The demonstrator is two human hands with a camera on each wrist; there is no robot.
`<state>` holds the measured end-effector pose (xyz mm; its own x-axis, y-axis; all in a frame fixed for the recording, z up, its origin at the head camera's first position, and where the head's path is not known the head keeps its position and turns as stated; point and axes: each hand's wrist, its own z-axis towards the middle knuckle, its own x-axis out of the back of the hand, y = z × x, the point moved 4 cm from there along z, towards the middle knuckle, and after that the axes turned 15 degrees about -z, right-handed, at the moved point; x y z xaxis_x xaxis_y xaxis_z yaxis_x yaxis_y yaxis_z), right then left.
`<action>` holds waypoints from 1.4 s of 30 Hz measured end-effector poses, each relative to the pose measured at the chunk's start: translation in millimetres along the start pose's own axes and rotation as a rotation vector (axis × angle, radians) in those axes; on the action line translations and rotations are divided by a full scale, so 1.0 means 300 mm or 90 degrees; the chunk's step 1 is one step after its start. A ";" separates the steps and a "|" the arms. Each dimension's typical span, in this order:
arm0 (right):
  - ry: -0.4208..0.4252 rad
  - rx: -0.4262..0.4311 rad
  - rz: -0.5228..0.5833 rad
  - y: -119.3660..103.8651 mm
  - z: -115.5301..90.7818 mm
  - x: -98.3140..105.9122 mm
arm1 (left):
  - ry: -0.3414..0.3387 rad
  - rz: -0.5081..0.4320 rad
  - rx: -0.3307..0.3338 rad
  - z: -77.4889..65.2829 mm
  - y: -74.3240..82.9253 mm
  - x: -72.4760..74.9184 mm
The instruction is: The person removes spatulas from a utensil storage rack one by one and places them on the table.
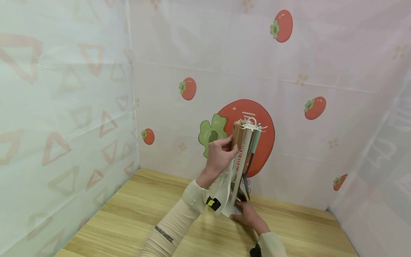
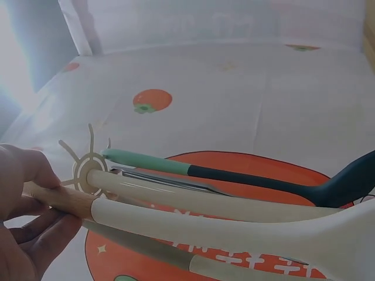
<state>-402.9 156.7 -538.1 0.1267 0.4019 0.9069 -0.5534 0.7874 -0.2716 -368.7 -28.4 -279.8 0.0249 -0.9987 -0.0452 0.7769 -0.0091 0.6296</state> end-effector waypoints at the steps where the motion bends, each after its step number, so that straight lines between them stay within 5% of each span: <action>1: -0.010 -0.005 0.003 0.002 0.000 -0.002 | 0.000 0.000 -0.002 0.000 0.001 0.003; 9: -0.073 -0.040 0.022 0.021 0.009 -0.007 | 0.005 -0.001 0.007 0.002 0.004 0.042; 26: -0.072 -0.045 0.019 0.013 0.004 -0.020 | 0.041 0.052 0.040 0.000 -0.033 0.140; 42: -0.070 -0.060 0.011 0.021 0.010 -0.011 | 0.046 0.100 0.095 -0.044 -0.068 0.177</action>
<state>-409.3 159.0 -541.8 0.0235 0.3663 0.9302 -0.4744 0.8231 -0.3122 -375.0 -80.4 -305.2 0.1883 -0.9821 0.0104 0.6585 0.1341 0.7405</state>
